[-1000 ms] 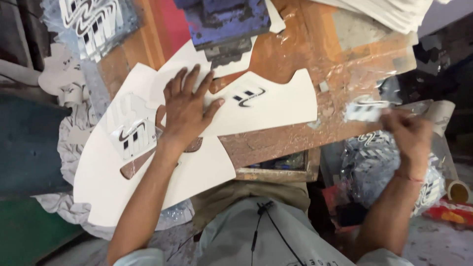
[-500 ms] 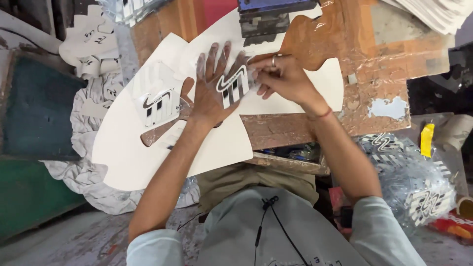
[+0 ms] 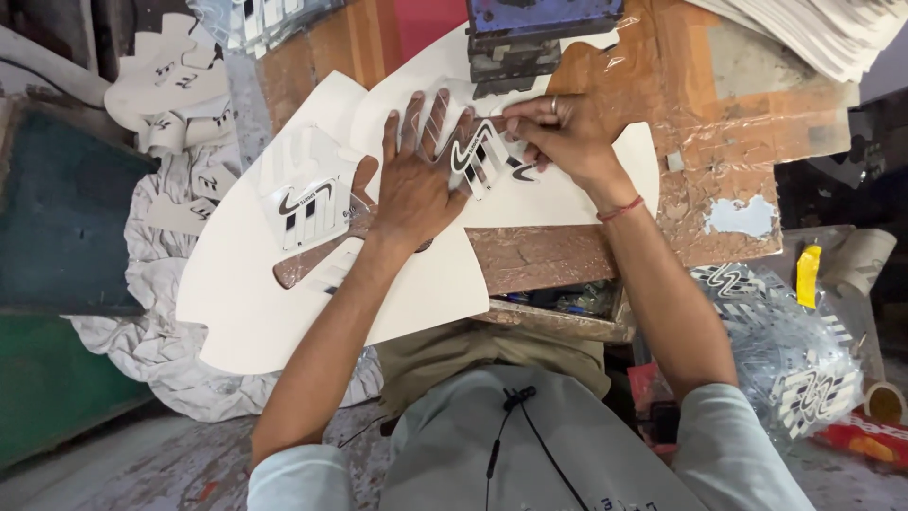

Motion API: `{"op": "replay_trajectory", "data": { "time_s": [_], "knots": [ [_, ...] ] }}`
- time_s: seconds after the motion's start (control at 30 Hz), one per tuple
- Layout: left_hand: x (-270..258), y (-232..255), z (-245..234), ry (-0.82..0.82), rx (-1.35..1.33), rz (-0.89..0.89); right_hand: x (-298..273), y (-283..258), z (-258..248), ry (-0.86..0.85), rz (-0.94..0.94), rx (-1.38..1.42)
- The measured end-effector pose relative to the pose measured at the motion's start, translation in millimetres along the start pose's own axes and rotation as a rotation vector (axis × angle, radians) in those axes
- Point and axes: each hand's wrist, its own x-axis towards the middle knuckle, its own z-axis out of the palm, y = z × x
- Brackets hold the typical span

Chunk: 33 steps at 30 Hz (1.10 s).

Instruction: The person repeatedly places a sticker onto a white plastic part, presses it down with their hands, and then removes it. This process is repeated multiple times on the same part.

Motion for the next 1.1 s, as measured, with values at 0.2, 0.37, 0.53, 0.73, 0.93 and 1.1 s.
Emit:
{"op": "replay_trajectory", "data": {
  "time_s": [0.2,0.37,0.53,0.73,0.93,1.1],
  "knots": [
    [0,2,1,0.015,-0.024,-0.007,15,11,-14,0.189,-0.039,0.188],
    [5,0,-3,0.049,-0.070,-0.007,24,0,-24,0.388,-0.019,0.333],
    [8,-5,-6,0.075,-0.124,-0.026,9,23,-34,0.178,-0.148,0.054],
    [9,-8,-3,0.149,-0.021,0.029,8,19,-30,0.172,-0.169,0.033],
    [10,-4,4,0.162,0.022,0.017,12,20,-34,0.206,-0.274,-0.068],
    [13,-4,2,0.146,0.029,0.004,14,22,-31,0.233,-0.252,-0.056]
  ]
}}
